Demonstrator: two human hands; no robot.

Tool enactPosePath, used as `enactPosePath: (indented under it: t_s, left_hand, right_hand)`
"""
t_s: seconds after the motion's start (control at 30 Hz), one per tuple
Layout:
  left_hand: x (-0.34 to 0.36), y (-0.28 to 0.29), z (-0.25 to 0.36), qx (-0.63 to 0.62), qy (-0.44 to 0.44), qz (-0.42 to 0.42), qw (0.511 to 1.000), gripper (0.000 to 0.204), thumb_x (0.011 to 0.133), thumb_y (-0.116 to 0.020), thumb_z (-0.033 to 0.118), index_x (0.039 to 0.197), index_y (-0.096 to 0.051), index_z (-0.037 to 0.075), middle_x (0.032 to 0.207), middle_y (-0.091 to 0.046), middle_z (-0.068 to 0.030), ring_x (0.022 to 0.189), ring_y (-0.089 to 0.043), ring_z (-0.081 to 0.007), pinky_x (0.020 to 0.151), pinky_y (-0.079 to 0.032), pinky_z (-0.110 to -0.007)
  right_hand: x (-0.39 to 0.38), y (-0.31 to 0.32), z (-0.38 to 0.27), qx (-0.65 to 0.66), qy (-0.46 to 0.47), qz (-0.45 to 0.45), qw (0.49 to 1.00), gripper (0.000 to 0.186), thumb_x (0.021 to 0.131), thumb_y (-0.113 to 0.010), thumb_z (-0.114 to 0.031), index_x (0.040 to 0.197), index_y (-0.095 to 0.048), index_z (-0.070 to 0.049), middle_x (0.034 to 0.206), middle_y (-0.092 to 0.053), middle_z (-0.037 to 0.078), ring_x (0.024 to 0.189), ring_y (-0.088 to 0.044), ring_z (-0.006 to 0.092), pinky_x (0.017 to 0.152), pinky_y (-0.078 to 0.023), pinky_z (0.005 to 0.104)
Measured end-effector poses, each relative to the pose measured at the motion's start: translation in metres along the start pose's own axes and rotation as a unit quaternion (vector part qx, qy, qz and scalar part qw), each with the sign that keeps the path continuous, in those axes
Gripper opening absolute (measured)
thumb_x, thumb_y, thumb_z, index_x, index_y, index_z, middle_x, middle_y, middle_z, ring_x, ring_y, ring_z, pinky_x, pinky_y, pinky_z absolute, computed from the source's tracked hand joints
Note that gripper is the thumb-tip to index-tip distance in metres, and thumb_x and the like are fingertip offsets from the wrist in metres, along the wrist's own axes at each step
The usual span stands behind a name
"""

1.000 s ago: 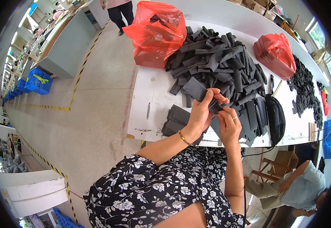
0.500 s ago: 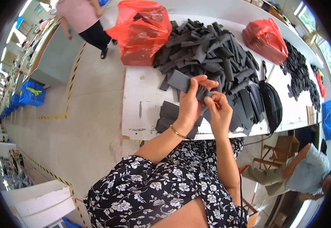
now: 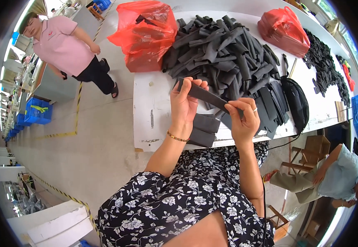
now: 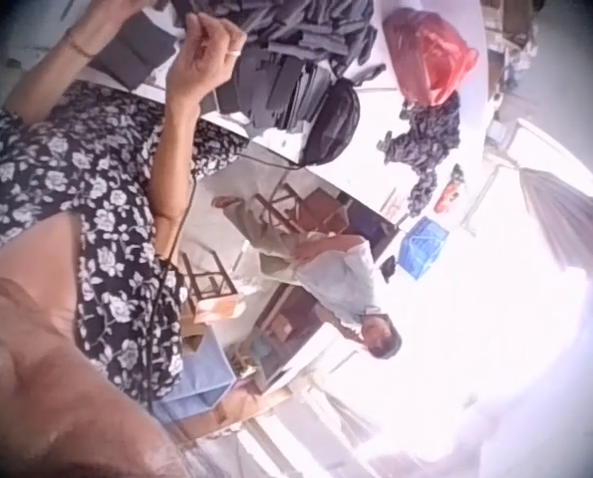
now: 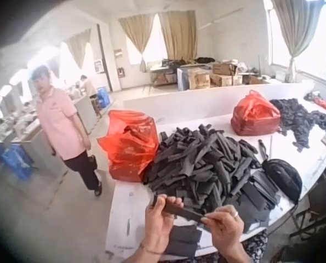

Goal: Sorting and stacking small gray rectangular components on a factory workbench.

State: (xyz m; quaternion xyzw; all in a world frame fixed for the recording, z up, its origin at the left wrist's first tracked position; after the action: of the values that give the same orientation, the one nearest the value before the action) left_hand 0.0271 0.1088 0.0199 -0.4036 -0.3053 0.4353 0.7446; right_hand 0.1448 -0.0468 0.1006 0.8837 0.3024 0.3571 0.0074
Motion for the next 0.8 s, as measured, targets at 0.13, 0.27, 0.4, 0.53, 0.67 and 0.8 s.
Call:
enactPosePath:
  t_s: [0.13,0.27,0.4,0.53,0.67,0.8]
  left_hand:
    - [-0.003,0.006,0.008,-0.023,0.017,0.035,0.999,0.018,0.095,-0.062,0.018,0.103,-0.064,0.002,0.095,-0.070,-0.0142,0.092,-0.069,-0.0315,0.085,-0.057,-0.045]
    - [-0.003,0.007,0.021,-0.004,0.019,0.041,0.999,0.019,0.096,-0.059,0.014,0.108,-0.061,-0.001,0.098,-0.069,-0.0177,0.093,-0.068,-0.0323,0.088,-0.055,-0.046]
    - [-0.032,0.007,0.061,0.268,-0.020,0.027,0.963,0.019,0.091,-0.067,0.012,0.101,-0.066,-0.004,0.087,-0.071,-0.0136,0.076,-0.067,-0.0208,0.077,-0.053,-0.032]
    - [-0.077,0.061,0.066,0.573,-0.046,0.045,0.817,0.026,0.081,-0.077,0.017,0.100,-0.067,0.001,0.083,-0.063,-0.0042,0.073,-0.058,-0.0139,0.068,-0.047,-0.027]
    - [-0.085,0.063,0.063,0.737,-0.189,0.042,0.647,0.022,0.076,-0.080,0.017,0.092,-0.069,0.005,0.084,-0.056,-0.0048,0.079,-0.056,-0.0148,0.065,-0.044,-0.027]
    - [-0.025,0.069,0.077,0.657,-0.136,0.068,0.738,0.018,0.078,-0.077,0.016,0.090,-0.070,0.004,0.083,-0.065,-0.0078,0.072,-0.062,-0.0195,0.067,-0.049,-0.033]
  right_hand:
    - [-0.005,-0.003,-0.002,-0.015,0.007,-0.035,0.999,0.017,0.073,-0.077,0.004,0.084,-0.066,-0.002,0.082,-0.063,0.008,0.075,-0.061,0.0202,0.068,-0.049,0.0279]
    - [-0.017,-0.017,0.026,0.097,-0.164,-0.078,0.979,0.006,0.085,-0.071,-0.003,0.086,-0.065,-0.001,0.079,-0.064,0.000,0.071,-0.056,0.0074,0.064,-0.043,0.0215]
    - [-0.043,-0.020,0.034,0.217,-0.329,-0.116,0.912,0.010,0.089,-0.070,-0.009,0.089,-0.067,0.001,0.078,-0.064,-0.001,0.069,-0.053,0.0034,0.064,-0.042,0.0180]
    - [-0.094,-0.023,0.054,0.097,-0.356,-0.165,0.915,0.013,0.086,-0.072,-0.006,0.092,-0.061,-0.002,0.075,-0.060,-0.004,0.065,-0.051,0.0034,0.059,-0.042,0.0214]
    - [-0.105,-0.027,0.051,-0.147,-0.198,-0.227,0.942,0.023,0.079,-0.078,-0.011,0.088,-0.059,-0.002,0.075,-0.060,0.006,0.061,-0.053,0.0141,0.055,-0.043,0.0290]
    - [-0.084,0.003,0.069,-0.230,-0.186,-0.165,0.941,0.023,0.081,-0.075,-0.016,0.093,-0.059,-0.004,0.094,-0.059,0.013,0.079,-0.059,0.0325,0.068,-0.047,0.0417]
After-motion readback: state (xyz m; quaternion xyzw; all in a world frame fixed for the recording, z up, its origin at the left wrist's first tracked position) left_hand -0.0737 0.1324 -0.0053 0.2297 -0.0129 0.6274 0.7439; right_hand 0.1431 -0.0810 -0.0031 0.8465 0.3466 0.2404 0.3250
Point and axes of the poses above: each hand's wrist, its own x-axis towards the middle knuckle, its own y-axis out of the back of the hand, z = x × y, the point moved 7 cm from there along x, towards the middle knuckle
